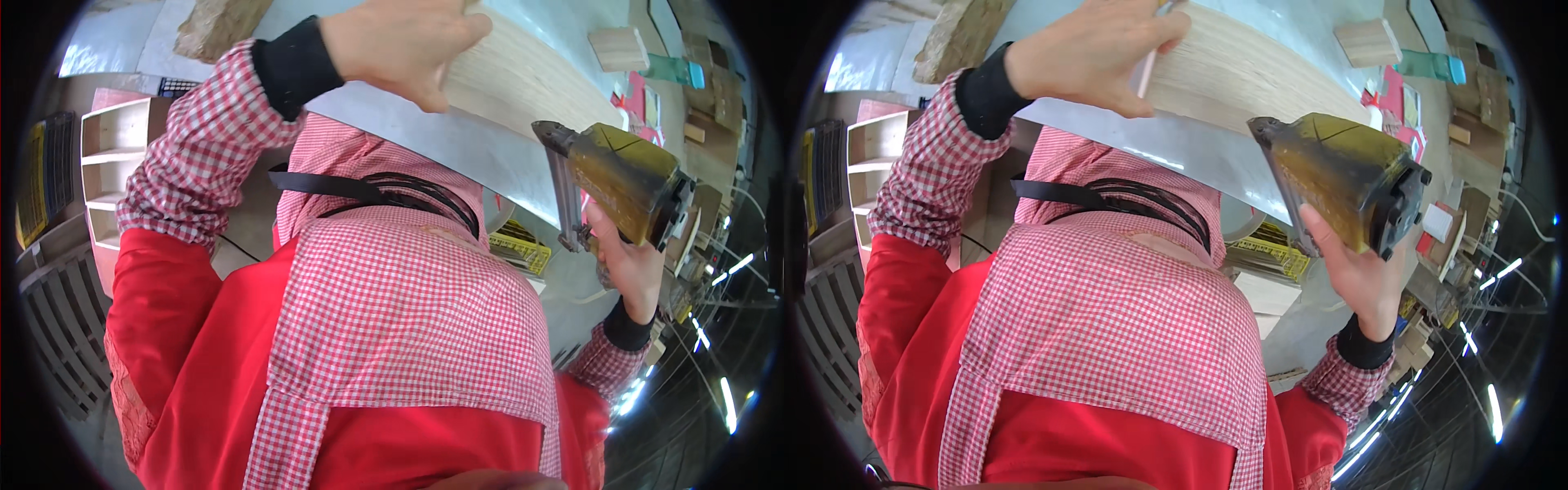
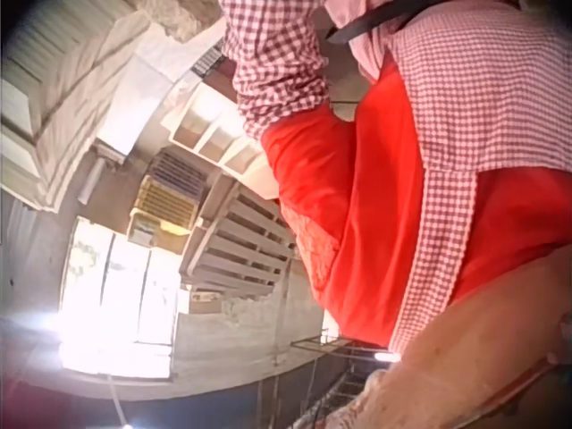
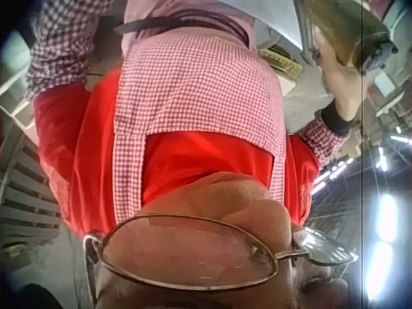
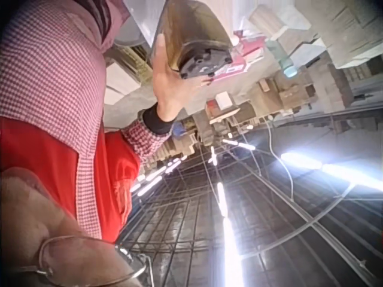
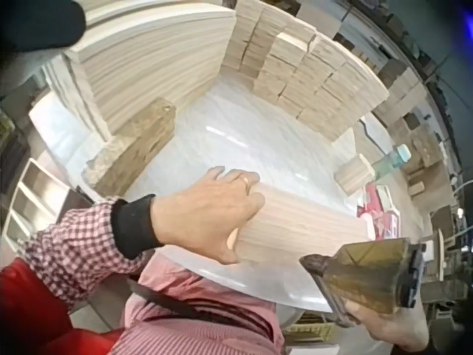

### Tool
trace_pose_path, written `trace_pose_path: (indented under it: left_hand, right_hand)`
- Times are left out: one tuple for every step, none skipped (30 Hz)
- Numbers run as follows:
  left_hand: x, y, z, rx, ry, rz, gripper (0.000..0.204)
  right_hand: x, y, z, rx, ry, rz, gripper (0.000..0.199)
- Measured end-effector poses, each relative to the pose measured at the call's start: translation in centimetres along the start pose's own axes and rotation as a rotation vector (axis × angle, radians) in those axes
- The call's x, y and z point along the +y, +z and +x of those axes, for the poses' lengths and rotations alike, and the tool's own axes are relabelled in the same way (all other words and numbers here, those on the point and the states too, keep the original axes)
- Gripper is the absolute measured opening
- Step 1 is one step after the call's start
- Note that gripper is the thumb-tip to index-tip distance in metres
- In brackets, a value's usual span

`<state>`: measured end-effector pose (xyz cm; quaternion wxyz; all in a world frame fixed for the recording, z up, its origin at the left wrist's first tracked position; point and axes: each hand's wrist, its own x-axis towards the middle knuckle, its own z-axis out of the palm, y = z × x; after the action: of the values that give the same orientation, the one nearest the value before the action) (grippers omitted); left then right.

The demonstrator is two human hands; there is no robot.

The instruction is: Assembling small wooden boxes by applying glue to the joints and securing them with a pneumatic nail gun.

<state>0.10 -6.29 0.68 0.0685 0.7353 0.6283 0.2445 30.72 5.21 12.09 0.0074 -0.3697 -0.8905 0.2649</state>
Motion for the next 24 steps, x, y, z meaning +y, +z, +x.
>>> trace_pose_path:
  left_hand:
    - [0.0, 0.5, 0.3, 0.051, 0.029, -0.015, 0.065]
    - [0.1, 0.5, 0.6, 0.101, 0.061, -0.028, 0.064]
    - [0.5, 0.7, 1.2, 0.103, 0.054, -0.020, 0.064]
    - [0.9, 0.8, 1.8, 0.092, 0.057, -0.099, 0.062]
    - [1.5, 0.9, 2.3, 0.082, 0.061, -0.176, 0.061]
    - [2.2, 1.0, 2.9, 0.072, 0.066, -0.252, 0.060]
    - [3.0, 1.0, 3.3, 0.077, 0.064, -0.241, 0.060]
    - [3.7, 0.9, 3.8, 0.079, 0.073, -0.229, 0.059]
    - [4.2, 0.8, 4.2, 0.082, 0.081, -0.221, 0.059]
    - [4.6, 0.8, 4.4, 0.086, 0.088, -0.217, 0.058]
    - [4.8, 0.8, 4.4, 0.092, 0.083, -0.218, 0.058]
    - [4.9, 0.9, 4.4, 0.077, 0.071, -0.219, 0.058]
    - [4.6, 0.7, 4.3, 0.056, 0.061, -0.224, 0.058]
    - [4.2, 0.6, 4.1, 0.034, 0.051, -0.230, 0.058]
    - [3.8, 0.5, 3.9, 0.032, 0.046, -0.240, 0.058]
    - [3.4, 0.5, 3.8, 0.042, 0.048, -0.247, 0.058]
    - [3.0, 0.5, 3.7, 0.050, 0.050, -0.253, 0.058]
    - [2.8, 0.4, 3.7, 0.066, 0.055, -0.255, 0.058]
    - [2.6, 0.5, 3.8, 0.067, 0.055, -0.259, 0.058]
    - [2.4, 0.7, 3.9, 0.080, 0.052, -0.273, 0.058]
    - [2.2, 0.9, 4.1, 0.092, 0.051, -0.285, 0.059]
    - [2.1, 1.0, 4.4, 0.104, 0.049, -0.296, 0.060]
    - [2.6, 1.0, 4.5, 0.098, 0.053, -0.298, 0.060]
    - [3.6, 0.9, 4.5, 0.098, 0.024, -0.113, 0.057]
  right_hand:
    - [-0.5, 0.2, 0.1, -0.007, 0.010, 0.006, 0.038]
    - [-1.0, 0.4, 0.0, -0.011, 0.019, 0.012, 0.040]
    - [-1.0, 0.4, -0.2, -0.010, 0.036, 0.008, 0.041]
    - [-1.1, 0.3, -0.5, -0.009, 0.025, 0.011, 0.041]
    - [-1.1, 0.2, -0.8, -0.030, 0.031, 0.036, 0.043]
    - [-1.1, 0.0, -1.1, -0.049, 0.036, 0.060, 0.045]
    - [-0.8, -0.3, -1.4, -0.068, 0.042, 0.083, 0.047]
    - [-0.4, -0.5, -1.7, -0.064, 0.032, 0.087, 0.047]
    - [0.0, -0.6, -1.9, -0.067, 0.030, 0.087, 0.048]
    - [0.2, -0.6, -2.0, -0.073, 0.030, 0.084, 0.049]
    - [0.3, -0.6, -2.1, -0.082, 0.032, 0.078, 0.050]
    - [0.3, -0.5, -2.1, -0.089, 0.030, 0.071, 0.050]
    - [0.0, -0.3, -1.8, -0.082, 0.029, 0.069, 0.049]
    - [-0.4, -0.1, -1.6, -0.077, 0.029, 0.065, 0.047]
    - [-0.7, 0.1, -1.4, -0.072, 0.030, 0.062, 0.046]
    - [-1.0, 0.4, -1.2, -0.080, 0.037, 0.060, 0.046]
    - [-1.1, 0.6, -1.1, -0.078, 0.048, 0.066, 0.044]
    - [-1.2, 0.7, -1.0, -0.069, 0.053, 0.068, 0.042]
    - [-1.1, 0.8, -1.0, -0.060, 0.059, 0.071, 0.040]
    - [-1.1, 1.1, -1.1, -0.061, 0.062, 0.070, 0.040]
    - [-1.0, 1.5, -1.3, -0.046, 0.096, 0.104, 0.039]
    - [-0.9, 1.8, -1.5, -0.030, 0.129, 0.139, 0.039]
    - [-0.6, 1.9, -1.7, -0.014, 0.166, 0.177, 0.038]
    - [-0.4, 1.7, -1.7, -0.010, 0.170, 0.181, 0.038]
